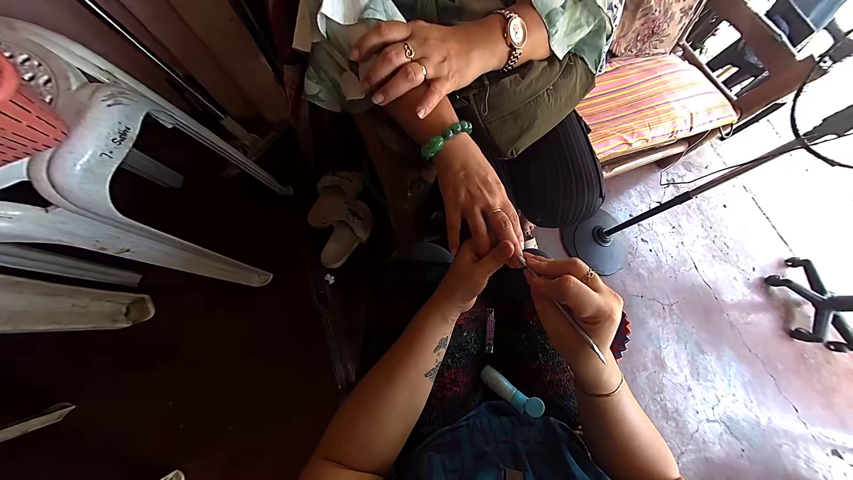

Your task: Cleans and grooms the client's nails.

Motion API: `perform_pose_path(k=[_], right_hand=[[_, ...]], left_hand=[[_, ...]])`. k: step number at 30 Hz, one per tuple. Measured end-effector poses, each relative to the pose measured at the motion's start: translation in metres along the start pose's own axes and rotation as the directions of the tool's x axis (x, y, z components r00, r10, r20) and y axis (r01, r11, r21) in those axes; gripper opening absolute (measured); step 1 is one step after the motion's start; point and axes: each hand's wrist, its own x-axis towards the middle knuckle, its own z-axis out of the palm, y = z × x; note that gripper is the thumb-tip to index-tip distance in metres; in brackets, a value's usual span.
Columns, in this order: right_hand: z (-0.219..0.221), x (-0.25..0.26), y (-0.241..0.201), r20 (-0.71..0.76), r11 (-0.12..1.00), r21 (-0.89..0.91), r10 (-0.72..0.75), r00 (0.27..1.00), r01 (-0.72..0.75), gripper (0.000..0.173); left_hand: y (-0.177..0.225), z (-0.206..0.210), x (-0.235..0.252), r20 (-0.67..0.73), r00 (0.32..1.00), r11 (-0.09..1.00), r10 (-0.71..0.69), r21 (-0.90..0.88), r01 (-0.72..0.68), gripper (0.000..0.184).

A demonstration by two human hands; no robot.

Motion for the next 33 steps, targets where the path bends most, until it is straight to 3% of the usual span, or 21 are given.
perform_pose_path(k=[23, 33], right_hand=[[-0.0033, -0.0016, -0.0015, 0.089, 0.989, -0.095, -0.105, 0.990, 0.114, 0.014], [-0.0049, 0.0014, -0.0063, 0.170, 0.960, -0.216, -0.141, 0.975, 0.176, 0.017]], left_hand=[[0.0000, -0.0006, -0.0007, 0.006, 1.000, 1.000, 0.003, 0.015, -0.003, 0.016], [0.0001, -0.0007, -0.0001, 0.012, 1.000, 1.000, 0.011, 0.022, -0.011, 0.016]])
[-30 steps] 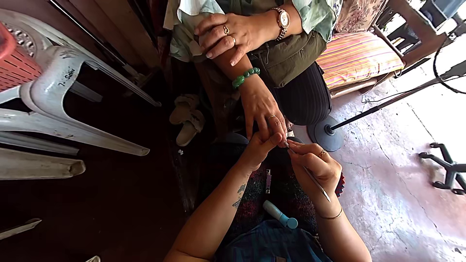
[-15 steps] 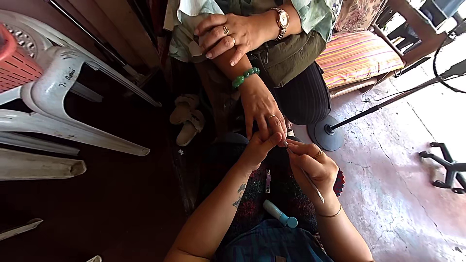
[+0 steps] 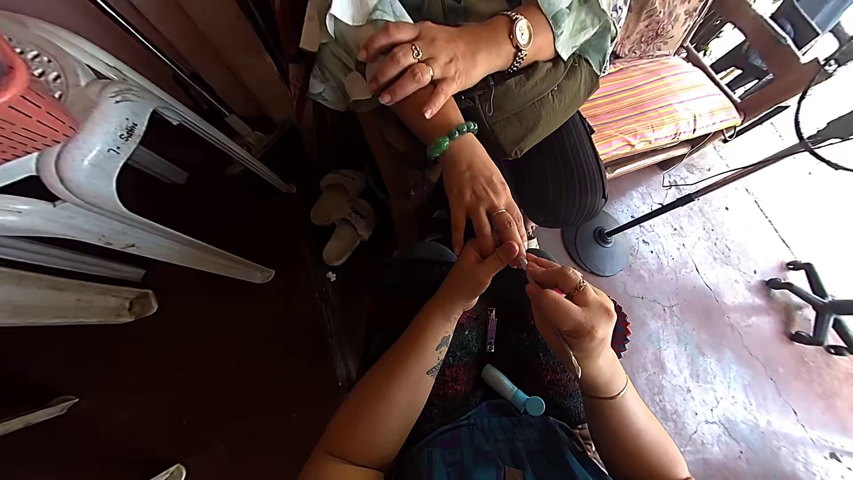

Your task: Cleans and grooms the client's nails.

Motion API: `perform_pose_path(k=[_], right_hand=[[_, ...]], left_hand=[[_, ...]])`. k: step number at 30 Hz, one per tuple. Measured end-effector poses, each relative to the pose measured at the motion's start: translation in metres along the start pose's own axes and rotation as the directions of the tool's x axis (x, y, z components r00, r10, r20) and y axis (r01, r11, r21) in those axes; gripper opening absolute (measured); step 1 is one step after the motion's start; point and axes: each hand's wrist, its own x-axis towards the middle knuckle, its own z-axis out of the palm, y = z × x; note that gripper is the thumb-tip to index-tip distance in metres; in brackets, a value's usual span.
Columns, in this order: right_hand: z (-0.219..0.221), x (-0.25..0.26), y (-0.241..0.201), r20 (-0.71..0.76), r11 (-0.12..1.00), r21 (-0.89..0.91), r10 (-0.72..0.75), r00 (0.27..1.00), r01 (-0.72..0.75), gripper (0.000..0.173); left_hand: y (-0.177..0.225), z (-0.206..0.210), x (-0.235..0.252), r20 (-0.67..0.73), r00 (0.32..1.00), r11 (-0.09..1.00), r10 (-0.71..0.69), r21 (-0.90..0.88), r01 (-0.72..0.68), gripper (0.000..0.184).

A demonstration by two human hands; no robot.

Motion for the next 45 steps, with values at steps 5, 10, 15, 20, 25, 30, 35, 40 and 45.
perform_pose_path(k=[5, 10, 15, 20, 25, 30, 35, 40, 45], right_hand=[[-0.003, 0.000, -0.001, 0.032, 1.000, -0.006, -0.007, 0.999, 0.007, 0.018], [0.000, 0.001, 0.001, 0.030, 0.999, -0.035, -0.026, 0.999, 0.027, 0.019], [-0.004, 0.004, -0.002, 0.079, 0.997, -0.069, -0.025, 0.997, 0.030, 0.020], [-0.006, 0.005, -0.002, 0.098, 0.998, -0.062, -0.019, 0.995, 0.025, 0.020], [-0.005, 0.007, -0.005, 0.114, 0.996, -0.086, -0.006, 0.993, 0.016, 0.020], [-0.007, 0.014, -0.012, 0.159, 0.992, -0.123, 0.012, 0.987, 0.008, 0.021], [-0.031, 0.027, -0.017, 0.194, 0.985, -0.036, 0.171, 0.966, -0.167, 0.020], [0.013, 0.038, -0.010, -0.204, 0.802, 0.586, 0.286, 0.936, -0.118, 0.014], [0.038, 0.064, 0.015, -0.394, 0.826, 0.563, 0.293, 0.871, -0.023, 0.009]], left_hand=[[-0.002, -0.001, 0.000, 0.005, 1.000, 1.000, 0.009, 0.003, -0.009, 0.016], [-0.001, 0.001, 0.000, -0.009, 1.000, 1.000, -0.008, 0.022, 0.008, 0.015], [-0.001, 0.001, 0.002, -0.004, 1.000, 1.000, -0.002, 0.022, 0.002, 0.017], [-0.002, 0.002, 0.001, -0.017, 1.000, 1.000, -0.006, 0.015, 0.006, 0.016], [-0.002, 0.002, 0.002, -0.013, 1.000, 1.000, -0.015, 0.016, 0.016, 0.016], [-0.002, 0.001, 0.002, -0.009, 1.000, 1.000, -0.012, 0.014, 0.012, 0.015], [-0.001, 0.002, 0.002, 0.022, 1.000, 1.000, 0.000, -0.002, 0.000, 0.016], [0.003, 0.002, -0.002, 0.015, 1.000, 1.000, 0.011, -0.013, -0.010, 0.015], [0.004, -0.002, -0.001, 0.013, 0.999, 0.999, -0.032, -0.013, 0.032, 0.016]])
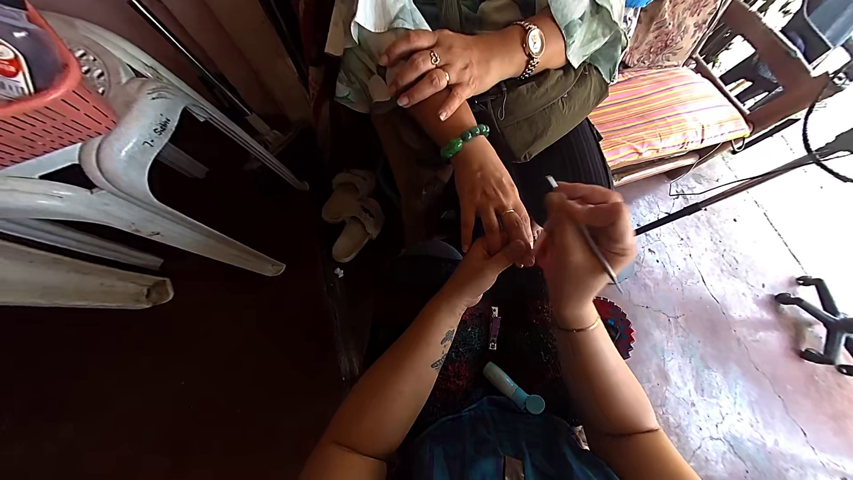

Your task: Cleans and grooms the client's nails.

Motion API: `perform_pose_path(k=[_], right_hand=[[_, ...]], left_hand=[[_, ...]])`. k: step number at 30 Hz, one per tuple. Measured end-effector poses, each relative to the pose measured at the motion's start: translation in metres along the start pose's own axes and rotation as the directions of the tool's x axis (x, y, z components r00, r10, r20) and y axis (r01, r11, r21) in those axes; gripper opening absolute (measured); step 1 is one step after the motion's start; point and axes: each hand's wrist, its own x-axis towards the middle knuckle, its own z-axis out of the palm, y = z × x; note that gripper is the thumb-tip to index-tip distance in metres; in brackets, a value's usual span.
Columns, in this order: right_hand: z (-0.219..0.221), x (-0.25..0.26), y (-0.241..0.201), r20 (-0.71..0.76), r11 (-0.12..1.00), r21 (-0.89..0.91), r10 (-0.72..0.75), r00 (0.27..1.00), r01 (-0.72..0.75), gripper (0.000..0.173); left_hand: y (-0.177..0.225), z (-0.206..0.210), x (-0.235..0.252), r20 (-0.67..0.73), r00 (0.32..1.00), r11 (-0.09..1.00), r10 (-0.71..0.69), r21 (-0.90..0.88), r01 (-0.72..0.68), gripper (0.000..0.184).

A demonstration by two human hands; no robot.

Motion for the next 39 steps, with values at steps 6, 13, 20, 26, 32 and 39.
perform_pose_path(k=[6, 13, 20, 26, 32, 39], right_hand=[[-0.007, -0.008, -0.005, 0.114, 0.980, 0.078, 0.171, 0.979, -0.180, 0.011], [-0.034, -0.013, -0.002, -0.013, 0.951, 0.159, 0.269, 0.963, -0.263, 0.016], [-0.022, -0.015, 0.028, -0.146, 0.986, 0.094, 0.150, 0.978, -0.137, 0.010], [-0.018, -0.012, 0.009, 0.023, 0.907, 0.279, 0.322, 0.946, -0.316, 0.015], [-0.022, 0.004, 0.001, 0.089, 0.867, 0.359, 0.337, 0.937, -0.346, 0.014], [-0.071, -0.015, 0.016, 0.299, 0.840, 0.239, 0.414, 0.860, -0.487, 0.016]], left_hand=[[0.008, -0.009, -0.007, 0.128, 0.992, 0.994, 0.023, 0.101, -0.036, 0.036], [-0.001, 0.005, -0.002, -0.141, 0.980, 0.938, 0.139, 0.336, -0.085, 0.017], [-0.014, 0.013, 0.009, -0.249, 0.967, 0.995, -0.045, 0.079, 0.067, 0.015], [-0.015, 0.008, 0.009, -0.145, 0.988, 0.984, -0.049, -0.176, 0.023, 0.022], [-0.016, 0.003, 0.011, -0.078, 0.997, 0.956, -0.009, -0.292, -0.014, 0.019], [-0.009, -0.003, 0.010, 0.001, 1.000, 0.952, 0.006, -0.306, -0.006, 0.021]])
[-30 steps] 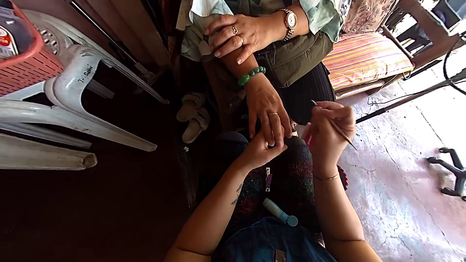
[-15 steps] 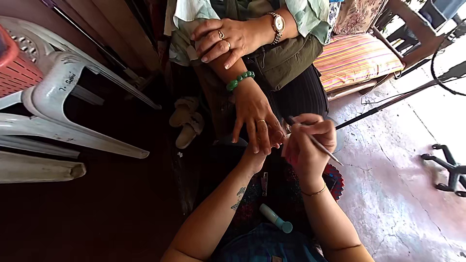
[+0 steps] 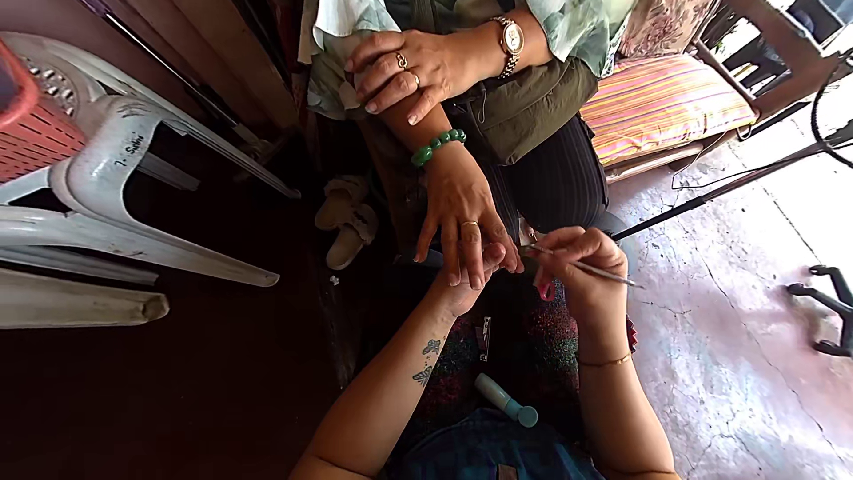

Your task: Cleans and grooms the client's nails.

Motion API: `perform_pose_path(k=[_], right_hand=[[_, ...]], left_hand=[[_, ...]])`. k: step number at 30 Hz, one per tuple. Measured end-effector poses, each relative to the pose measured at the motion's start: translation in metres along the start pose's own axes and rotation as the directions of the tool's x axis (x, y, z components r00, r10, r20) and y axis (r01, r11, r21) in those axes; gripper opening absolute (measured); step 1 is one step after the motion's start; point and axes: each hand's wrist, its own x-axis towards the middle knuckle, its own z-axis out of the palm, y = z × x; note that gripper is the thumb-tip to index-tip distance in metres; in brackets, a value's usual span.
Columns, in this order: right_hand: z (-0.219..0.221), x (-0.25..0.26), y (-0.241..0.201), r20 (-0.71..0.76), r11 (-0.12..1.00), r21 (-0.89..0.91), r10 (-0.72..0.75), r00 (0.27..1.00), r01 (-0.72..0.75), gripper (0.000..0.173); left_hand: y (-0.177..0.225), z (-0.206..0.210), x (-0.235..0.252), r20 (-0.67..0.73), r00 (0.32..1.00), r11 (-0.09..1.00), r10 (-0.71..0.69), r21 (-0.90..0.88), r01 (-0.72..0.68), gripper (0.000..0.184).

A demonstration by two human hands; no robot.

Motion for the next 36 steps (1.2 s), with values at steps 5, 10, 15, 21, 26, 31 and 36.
perform_pose_path(k=[5, 10, 15, 21, 26, 31, 36], right_hand=[[0.009, -0.023, -0.004, 0.048, 0.980, -0.160, -0.112, 0.993, 0.118, 0.018], [0.015, -0.023, 0.000, 0.077, 0.932, -0.296, -0.194, 0.978, 0.208, 0.013], [0.017, -0.022, -0.005, 0.128, 0.895, -0.359, -0.234, 0.964, 0.265, 0.012], [0.017, -0.023, -0.007, 0.131, 0.883, -0.387, -0.231, 0.964, 0.265, 0.012], [0.017, -0.024, -0.007, 0.131, 0.870, -0.408, -0.243, 0.961, 0.275, 0.012], [0.020, -0.024, -0.007, 0.121, 0.837, -0.464, -0.262, 0.957, 0.288, 0.011], [0.018, -0.023, -0.009, 0.156, 0.840, -0.452, -0.256, 0.954, 0.299, 0.011]], left_hand=[[0.001, 0.000, -0.001, 0.026, 0.999, 0.999, 0.021, -0.047, -0.019, 0.019], [0.000, -0.003, -0.001, 0.018, 0.999, 0.999, 0.029, -0.035, -0.028, 0.019], [0.002, -0.004, -0.001, 0.033, 0.999, 0.999, 0.039, -0.017, -0.039, 0.019], [0.003, -0.003, -0.001, 0.009, 1.000, 1.000, 0.021, -0.007, -0.021, 0.016], [0.002, -0.002, -0.002, 0.002, 1.000, 1.000, 0.017, -0.018, -0.017, 0.016], [0.002, -0.003, -0.002, 0.017, 1.000, 1.000, 0.013, -0.012, -0.013, 0.015], [0.003, -0.003, -0.003, 0.004, 1.000, 1.000, 0.011, 0.003, -0.011, 0.014]])
